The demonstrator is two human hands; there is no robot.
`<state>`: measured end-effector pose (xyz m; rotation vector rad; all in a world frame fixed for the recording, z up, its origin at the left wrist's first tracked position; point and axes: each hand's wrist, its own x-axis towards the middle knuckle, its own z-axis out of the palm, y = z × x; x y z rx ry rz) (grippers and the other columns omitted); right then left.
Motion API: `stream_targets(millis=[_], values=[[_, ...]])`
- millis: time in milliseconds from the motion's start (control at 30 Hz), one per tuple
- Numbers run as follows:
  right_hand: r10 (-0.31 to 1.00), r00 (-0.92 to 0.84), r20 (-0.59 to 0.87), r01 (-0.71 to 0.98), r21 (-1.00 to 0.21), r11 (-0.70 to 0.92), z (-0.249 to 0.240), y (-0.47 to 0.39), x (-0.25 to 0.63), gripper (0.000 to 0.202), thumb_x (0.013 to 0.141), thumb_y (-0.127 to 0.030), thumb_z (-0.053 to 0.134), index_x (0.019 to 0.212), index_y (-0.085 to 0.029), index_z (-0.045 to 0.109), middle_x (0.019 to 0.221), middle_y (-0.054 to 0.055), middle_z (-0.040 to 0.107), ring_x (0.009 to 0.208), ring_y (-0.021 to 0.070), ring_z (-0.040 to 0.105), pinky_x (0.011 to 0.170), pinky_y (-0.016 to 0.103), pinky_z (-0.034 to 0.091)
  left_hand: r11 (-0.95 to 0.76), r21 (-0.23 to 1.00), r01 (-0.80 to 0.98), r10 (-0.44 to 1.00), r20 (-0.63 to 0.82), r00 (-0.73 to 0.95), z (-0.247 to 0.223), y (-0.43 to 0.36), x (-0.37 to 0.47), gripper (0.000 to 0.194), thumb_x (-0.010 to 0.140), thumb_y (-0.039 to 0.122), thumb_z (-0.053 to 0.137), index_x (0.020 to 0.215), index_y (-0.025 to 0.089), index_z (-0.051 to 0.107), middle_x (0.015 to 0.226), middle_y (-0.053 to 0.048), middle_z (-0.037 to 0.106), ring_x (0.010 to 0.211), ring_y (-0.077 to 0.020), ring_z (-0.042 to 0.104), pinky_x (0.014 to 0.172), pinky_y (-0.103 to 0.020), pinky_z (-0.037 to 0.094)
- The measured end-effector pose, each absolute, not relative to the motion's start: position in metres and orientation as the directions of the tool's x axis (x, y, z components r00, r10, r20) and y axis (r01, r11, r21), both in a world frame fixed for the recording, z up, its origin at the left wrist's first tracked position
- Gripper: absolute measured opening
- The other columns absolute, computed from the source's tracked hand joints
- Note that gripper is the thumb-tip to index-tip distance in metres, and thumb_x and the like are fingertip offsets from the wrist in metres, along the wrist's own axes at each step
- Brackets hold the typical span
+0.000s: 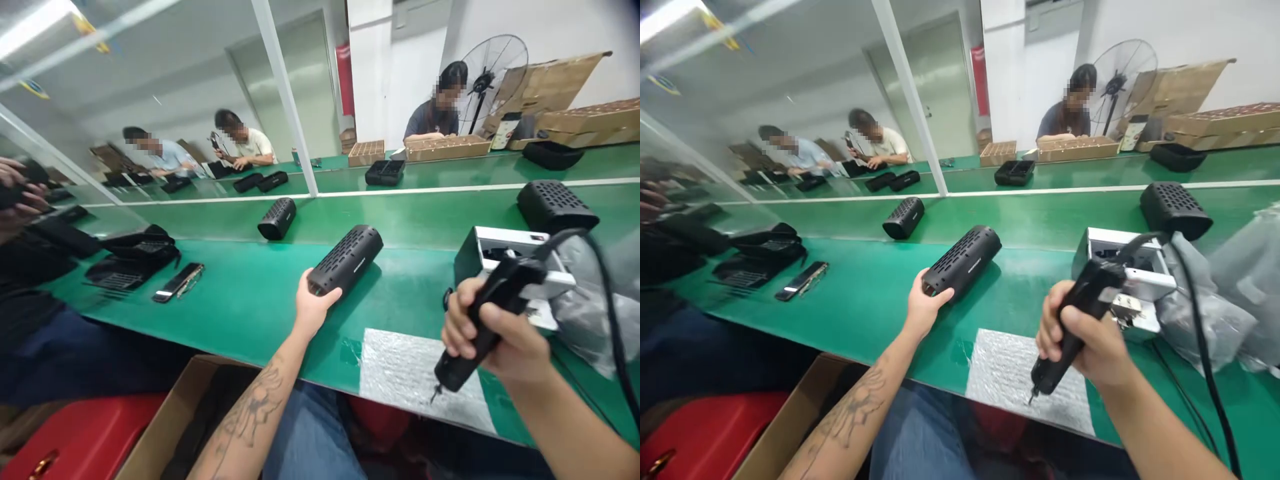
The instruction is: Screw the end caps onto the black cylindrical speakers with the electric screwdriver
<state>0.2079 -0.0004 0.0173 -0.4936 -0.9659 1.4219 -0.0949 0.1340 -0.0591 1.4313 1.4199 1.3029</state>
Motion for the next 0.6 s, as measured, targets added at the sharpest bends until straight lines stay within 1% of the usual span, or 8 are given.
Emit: stream_targets(millis=[67, 133, 167, 267, 367, 500, 567, 600], values=[[0.946, -0.255, 0.199, -0.678, -0.735, -0.028, -0.01, 0.017, 0.187, 0.015, 0.091, -0.037, 0.065, 0.098, -0.024, 0.062, 0.068, -0.004, 0.057, 0.046, 0.0103, 0.057, 0.052, 0.029, 0.053, -0.124, 0.94, 0.319, 0.96, 0.195, -0.201, -0.056, 0.179, -0.076, 0.088, 0.068, 0.036, 0.088, 0.141, 0.02, 0.041, 0.134, -0.013, 0.062, 0.119, -0.0254, 0.065, 0.106, -0.041, 0.051], [0.944, -0.294, 0.152, -0.739, -0.662, -0.123, -0.034, 0.031, 0.173, 0.017, 0.093, -0.039, 0.064, 0.097, -0.023, 0.059, 0.067, -0.005, 0.054, 0.045, 0.0082, 0.053, 0.052, 0.027, 0.052, -0.113, 0.928, 0.356, 0.95, 0.206, -0.233, -0.055, 0.219, -0.053, 0.085, 0.072, 0.035, 0.086, 0.141, 0.019, 0.039, 0.135, -0.015, 0.06, 0.12, -0.0246, 0.064, 0.105, -0.04, 0.051], [0.949, -0.29, 0.123, -0.765, -0.625, -0.153, -0.044, 0.034, 0.168, 0.017, 0.094, -0.039, 0.063, 0.097, -0.023, 0.058, 0.067, -0.006, 0.053, 0.044, 0.0073, 0.051, 0.051, 0.026, 0.051, -0.116, 0.923, 0.368, 0.949, 0.212, -0.234, -0.054, 0.236, -0.042, 0.087, 0.072, 0.036, 0.086, 0.142, 0.019, 0.037, 0.137, -0.016, 0.059, 0.121, -0.0249, 0.063, 0.106, -0.041, 0.05], [0.954, -0.296, 0.042, -0.811, -0.538, -0.228, -0.065, 0.037, 0.166, 0.018, 0.097, -0.04, 0.058, 0.097, -0.022, 0.058, 0.065, -0.006, 0.049, 0.042, 0.0058, 0.043, 0.047, 0.024, 0.049, -0.141, 0.906, 0.4, 0.95, 0.238, -0.203, -0.056, 0.278, -0.006, 0.097, 0.07, 0.039, 0.088, 0.146, 0.02, 0.032, 0.141, -0.017, 0.055, 0.127, -0.0268, 0.059, 0.109, -0.041, 0.046], [0.942, -0.336, 0.007, -0.824, -0.487, -0.29, -0.075, 0.034, 0.167, 0.02, 0.098, -0.041, 0.054, 0.096, -0.022, 0.058, 0.064, -0.006, 0.048, 0.041, 0.0052, 0.038, 0.045, 0.023, 0.048, -0.163, 0.889, 0.427, 0.95, 0.258, -0.173, -0.058, 0.309, 0.029, 0.101, 0.07, 0.039, 0.088, 0.149, 0.02, 0.029, 0.145, -0.019, 0.051, 0.133, -0.028, 0.054, 0.113, -0.039, 0.041], [0.944, -0.324, -0.06, -0.817, -0.485, -0.311, -0.077, 0.035, 0.166, 0.019, 0.097, -0.04, 0.055, 0.095, -0.022, 0.06, 0.065, -0.005, 0.047, 0.042, 0.0057, 0.04, 0.048, 0.025, 0.05, -0.154, 0.874, 0.461, 0.954, 0.254, -0.162, -0.066, 0.335, 0.062, 0.107, 0.071, 0.042, 0.087, 0.153, 0.017, 0.022, 0.15, -0.025, 0.042, 0.139, -0.0315, 0.048, 0.116, -0.04, 0.037], [0.941, -0.327, -0.084, -0.816, -0.478, -0.326, -0.076, 0.034, 0.165, 0.018, 0.096, -0.039, 0.055, 0.095, -0.022, 0.06, 0.065, -0.005, 0.046, 0.042, 0.0059, 0.039, 0.048, 0.025, 0.05, -0.152, 0.86, 0.487, 0.957, 0.252, -0.146, -0.074, 0.341, 0.065, 0.108, 0.072, 0.047, 0.086, 0.153, 0.014, 0.021, 0.15, -0.028, 0.042, 0.14, -0.0342, 0.046, 0.116, -0.043, 0.035], [0.94, -0.329, -0.095, -0.818, -0.47, -0.333, -0.076, 0.033, 0.165, 0.018, 0.096, -0.04, 0.055, 0.095, -0.023, 0.06, 0.064, -0.005, 0.045, 0.041, 0.0058, 0.037, 0.047, 0.025, 0.049, -0.166, 0.846, 0.506, 0.957, 0.262, -0.125, -0.078, 0.342, 0.061, 0.105, 0.074, 0.05, 0.084, 0.152, 0.014, 0.024, 0.149, -0.028, 0.043, 0.14, -0.0347, 0.046, 0.117, -0.044, 0.033]])
